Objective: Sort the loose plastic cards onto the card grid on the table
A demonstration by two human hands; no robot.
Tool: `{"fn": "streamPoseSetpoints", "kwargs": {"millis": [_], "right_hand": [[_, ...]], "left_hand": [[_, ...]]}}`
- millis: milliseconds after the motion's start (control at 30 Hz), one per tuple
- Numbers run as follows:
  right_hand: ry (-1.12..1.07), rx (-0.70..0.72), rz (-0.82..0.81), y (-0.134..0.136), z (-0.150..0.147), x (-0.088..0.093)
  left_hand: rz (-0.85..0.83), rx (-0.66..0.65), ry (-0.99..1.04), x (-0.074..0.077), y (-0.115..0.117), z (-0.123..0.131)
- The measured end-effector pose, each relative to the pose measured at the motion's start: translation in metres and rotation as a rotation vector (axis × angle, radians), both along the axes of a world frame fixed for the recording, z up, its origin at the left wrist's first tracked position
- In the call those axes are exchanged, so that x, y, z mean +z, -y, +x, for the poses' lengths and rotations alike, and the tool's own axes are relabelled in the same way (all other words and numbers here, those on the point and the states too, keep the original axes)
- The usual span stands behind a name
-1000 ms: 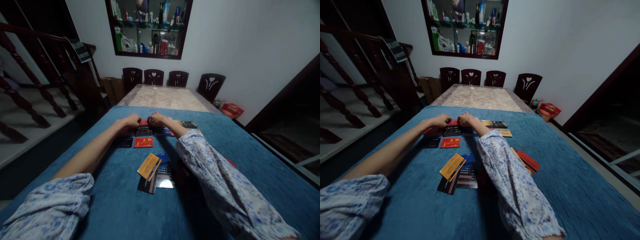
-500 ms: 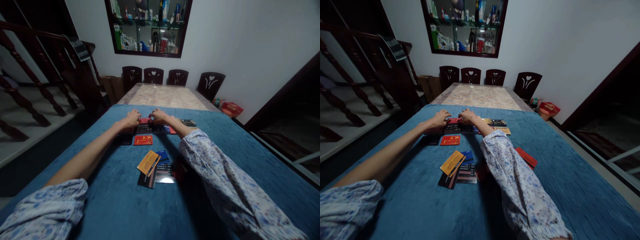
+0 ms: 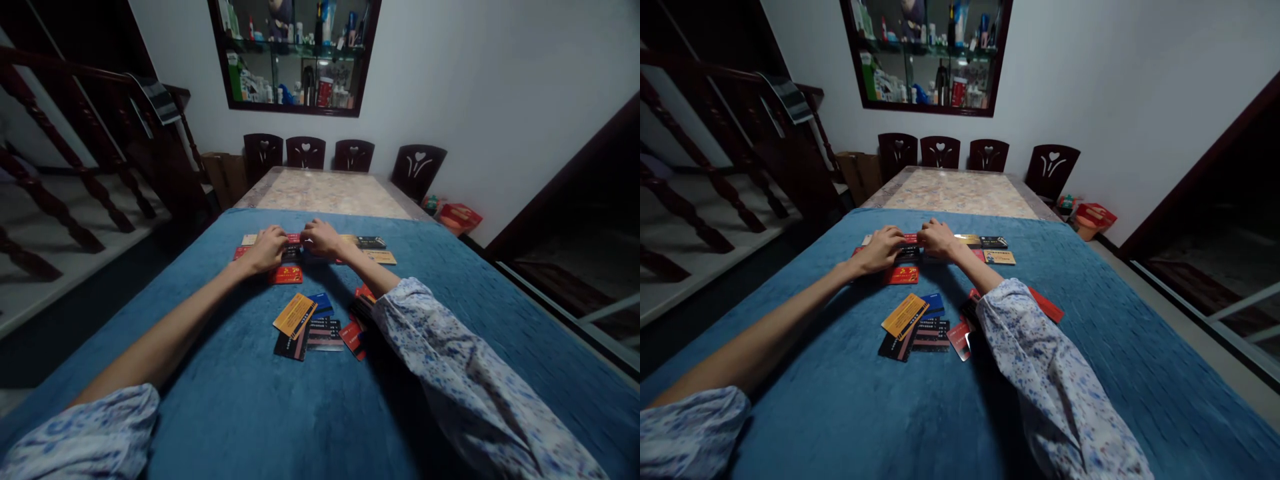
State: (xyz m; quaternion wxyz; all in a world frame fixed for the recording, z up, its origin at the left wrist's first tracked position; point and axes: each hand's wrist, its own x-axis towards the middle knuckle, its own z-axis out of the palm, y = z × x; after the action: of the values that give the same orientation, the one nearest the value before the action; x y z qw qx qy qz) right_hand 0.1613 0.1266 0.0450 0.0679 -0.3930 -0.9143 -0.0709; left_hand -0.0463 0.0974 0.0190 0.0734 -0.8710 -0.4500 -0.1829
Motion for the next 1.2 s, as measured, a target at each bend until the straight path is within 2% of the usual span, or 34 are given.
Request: {"fn": "streamPoseSetpoints", "kwargs": {"millis": [333, 867, 1200], "right_hand": [[-0.044, 0.009, 0.009, 0.04, 0.014, -0.006], [-0.168, 0.219, -0.066, 0.104, 0.03, -0.044], [-0.184, 0.31, -0.144, 0.121, 0.034, -0.052]], "left_hand": [[0.022, -0.094, 0.058, -0.014, 0.043, 0.001], [-0.044, -0.06, 0.075, -0.029, 0.116, -0.001], [-0.058, -0.069, 0.196, -0.034, 0.152, 0.015]]}}
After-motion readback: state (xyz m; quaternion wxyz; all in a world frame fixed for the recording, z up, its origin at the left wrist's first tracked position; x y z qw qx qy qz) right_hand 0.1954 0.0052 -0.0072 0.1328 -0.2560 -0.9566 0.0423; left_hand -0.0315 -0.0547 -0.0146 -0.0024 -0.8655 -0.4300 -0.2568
